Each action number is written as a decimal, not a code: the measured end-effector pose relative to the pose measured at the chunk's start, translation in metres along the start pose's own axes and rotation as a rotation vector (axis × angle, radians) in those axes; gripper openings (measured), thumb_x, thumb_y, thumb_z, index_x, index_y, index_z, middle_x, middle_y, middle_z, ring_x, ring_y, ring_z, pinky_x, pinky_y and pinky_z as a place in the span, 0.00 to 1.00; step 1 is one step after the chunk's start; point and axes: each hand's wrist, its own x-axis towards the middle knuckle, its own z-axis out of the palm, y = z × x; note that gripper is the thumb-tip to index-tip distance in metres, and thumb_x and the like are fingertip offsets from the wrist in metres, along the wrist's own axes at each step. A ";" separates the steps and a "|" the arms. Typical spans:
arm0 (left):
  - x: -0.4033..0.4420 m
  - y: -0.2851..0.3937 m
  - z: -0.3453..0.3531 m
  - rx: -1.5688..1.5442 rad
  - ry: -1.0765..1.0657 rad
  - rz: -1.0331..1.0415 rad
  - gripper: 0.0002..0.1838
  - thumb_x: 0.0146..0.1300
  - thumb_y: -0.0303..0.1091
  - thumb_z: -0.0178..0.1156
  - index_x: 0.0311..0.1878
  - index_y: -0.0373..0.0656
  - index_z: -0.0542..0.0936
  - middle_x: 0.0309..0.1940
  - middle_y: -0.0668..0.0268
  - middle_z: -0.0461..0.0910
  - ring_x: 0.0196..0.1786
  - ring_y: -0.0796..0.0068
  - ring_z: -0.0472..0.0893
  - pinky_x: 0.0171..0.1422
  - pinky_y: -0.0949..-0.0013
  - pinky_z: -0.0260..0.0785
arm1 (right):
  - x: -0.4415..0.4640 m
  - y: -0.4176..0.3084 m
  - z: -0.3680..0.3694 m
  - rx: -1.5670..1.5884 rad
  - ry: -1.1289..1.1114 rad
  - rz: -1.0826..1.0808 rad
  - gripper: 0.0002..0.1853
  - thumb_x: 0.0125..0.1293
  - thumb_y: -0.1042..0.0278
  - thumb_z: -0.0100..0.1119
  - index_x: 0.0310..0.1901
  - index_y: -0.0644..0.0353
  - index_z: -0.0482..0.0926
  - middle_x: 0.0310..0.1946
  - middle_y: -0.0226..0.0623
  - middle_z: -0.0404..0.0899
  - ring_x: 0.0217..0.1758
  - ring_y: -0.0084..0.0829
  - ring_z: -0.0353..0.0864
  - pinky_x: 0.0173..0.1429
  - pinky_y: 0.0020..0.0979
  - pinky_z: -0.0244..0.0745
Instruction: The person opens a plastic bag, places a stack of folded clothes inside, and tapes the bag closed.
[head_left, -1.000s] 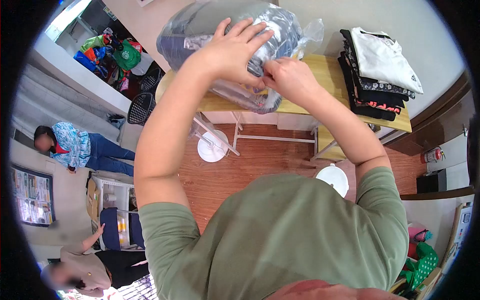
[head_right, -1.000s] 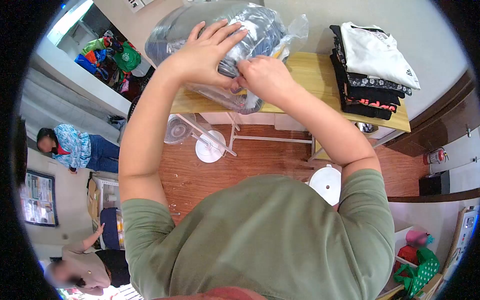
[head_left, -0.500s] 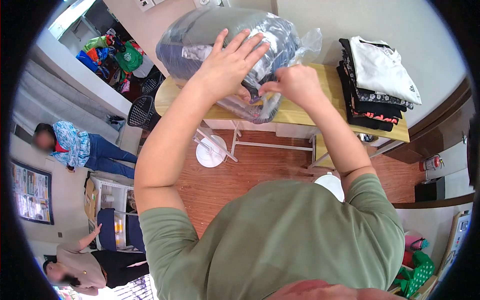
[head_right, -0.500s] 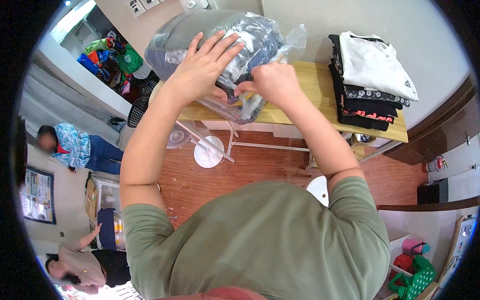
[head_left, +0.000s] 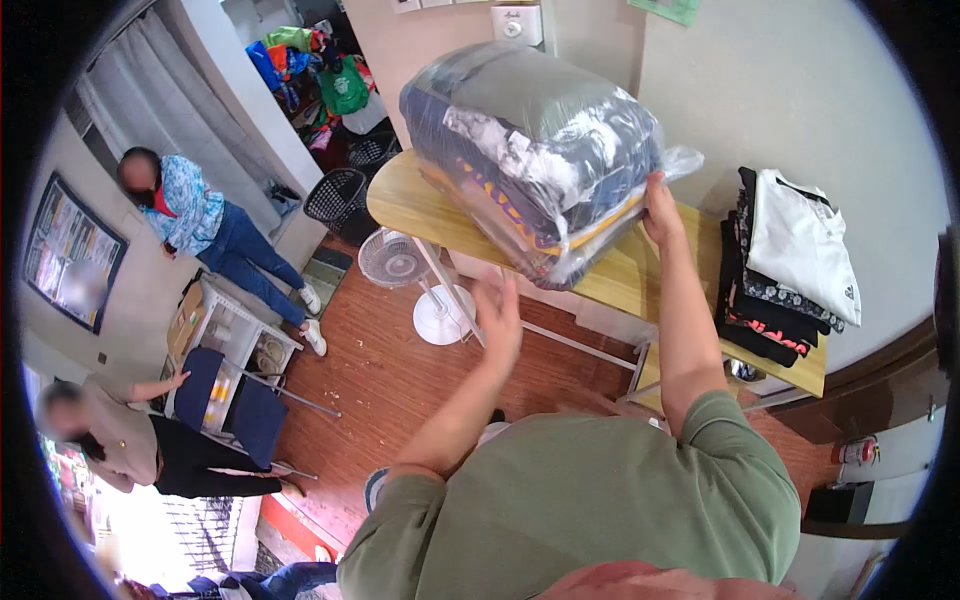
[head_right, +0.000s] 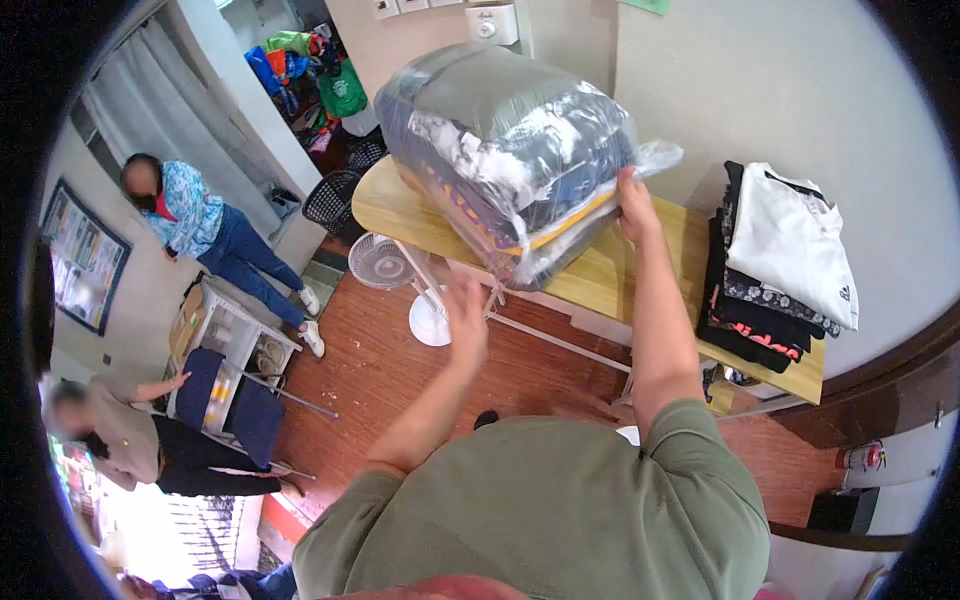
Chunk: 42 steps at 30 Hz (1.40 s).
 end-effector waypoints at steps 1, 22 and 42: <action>-0.028 0.015 -0.001 -0.157 -0.150 -0.258 0.32 0.72 0.44 0.55 0.69 0.34 0.57 0.59 0.58 0.66 0.56 0.69 0.71 0.65 0.64 0.63 | -0.011 0.011 0.001 -0.104 -0.008 -0.006 0.36 0.67 0.39 0.56 0.63 0.64 0.67 0.55 0.41 0.76 0.57 0.33 0.75 0.62 0.37 0.69; 0.322 0.037 -0.185 -0.602 0.019 -0.208 0.38 0.67 0.63 0.44 0.70 0.43 0.61 0.65 0.61 0.67 0.64 0.63 0.68 0.68 0.59 0.62 | -0.109 0.036 0.093 0.144 0.175 0.104 0.21 0.69 0.75 0.55 0.62 0.65 0.72 0.54 0.39 0.79 0.46 0.26 0.81 0.52 0.27 0.77; 0.132 0.138 -0.042 0.500 -0.733 1.816 0.16 0.57 0.44 0.63 0.47 0.50 0.81 0.50 0.64 0.77 0.56 0.62 0.74 0.63 0.47 0.62 | -0.154 0.017 0.145 -1.077 0.468 -0.815 0.11 0.55 0.79 0.67 0.39 0.63 0.76 0.26 0.37 0.76 0.28 0.31 0.77 0.34 0.29 0.74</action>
